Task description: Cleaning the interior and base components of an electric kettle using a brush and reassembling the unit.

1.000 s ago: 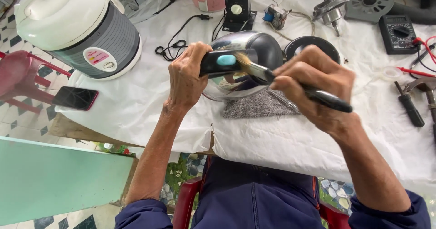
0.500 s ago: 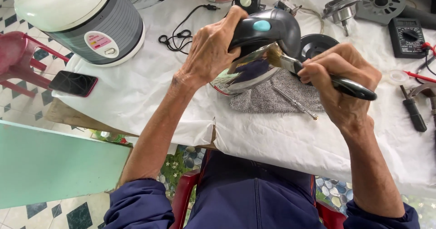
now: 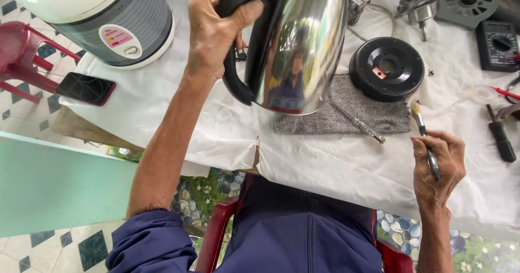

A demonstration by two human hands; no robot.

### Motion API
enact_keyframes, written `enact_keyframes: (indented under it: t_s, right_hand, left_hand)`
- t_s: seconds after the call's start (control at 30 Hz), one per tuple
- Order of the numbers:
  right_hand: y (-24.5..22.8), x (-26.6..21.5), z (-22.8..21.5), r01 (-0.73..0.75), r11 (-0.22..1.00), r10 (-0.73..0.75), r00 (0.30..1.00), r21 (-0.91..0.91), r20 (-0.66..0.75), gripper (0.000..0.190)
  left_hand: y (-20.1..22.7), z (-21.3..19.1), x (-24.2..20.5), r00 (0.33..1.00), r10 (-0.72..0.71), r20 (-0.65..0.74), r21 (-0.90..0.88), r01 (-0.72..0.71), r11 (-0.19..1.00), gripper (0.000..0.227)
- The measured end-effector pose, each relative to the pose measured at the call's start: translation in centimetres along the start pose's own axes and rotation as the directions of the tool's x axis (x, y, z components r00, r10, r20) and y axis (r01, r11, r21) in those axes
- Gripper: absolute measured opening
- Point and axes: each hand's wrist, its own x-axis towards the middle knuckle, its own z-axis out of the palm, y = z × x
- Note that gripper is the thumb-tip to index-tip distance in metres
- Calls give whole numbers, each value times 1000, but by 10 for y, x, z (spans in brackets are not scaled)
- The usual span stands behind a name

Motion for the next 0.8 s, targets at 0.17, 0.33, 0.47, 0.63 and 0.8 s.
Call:
enact_keyframes:
  t_s: [0.17, 0.33, 0.47, 0.63, 0.8]
  right_hand:
    - [1, -11, 5, -23, 999, 23, 999, 23, 24, 10]
    - [-1, -12, 4, -51, 998, 52, 999, 40, -3, 10]
    - [-4, -12, 3, -45, 997, 45, 999, 58, 3, 7]
    - [-3, -13, 4, -56, 997, 55, 998, 55, 12, 6]
    - [-4, -13, 4, -42, 997, 42, 999, 64, 4, 5]
  left_hand:
    - [0, 6, -9, 921, -368, -129, -425, 284, 860, 62]
    - [-57, -8, -17, 734, -654, -180, -669, 396, 629, 62]
    - [-112, -48, -29, 624, -766, -159, -875, 271, 402, 37]
    - [-136, -73, -51, 476, -853, -213, -954, 88, 287, 30]
    - [-168, -83, -72, 560, -817, -140, -975, 66, 213, 31]
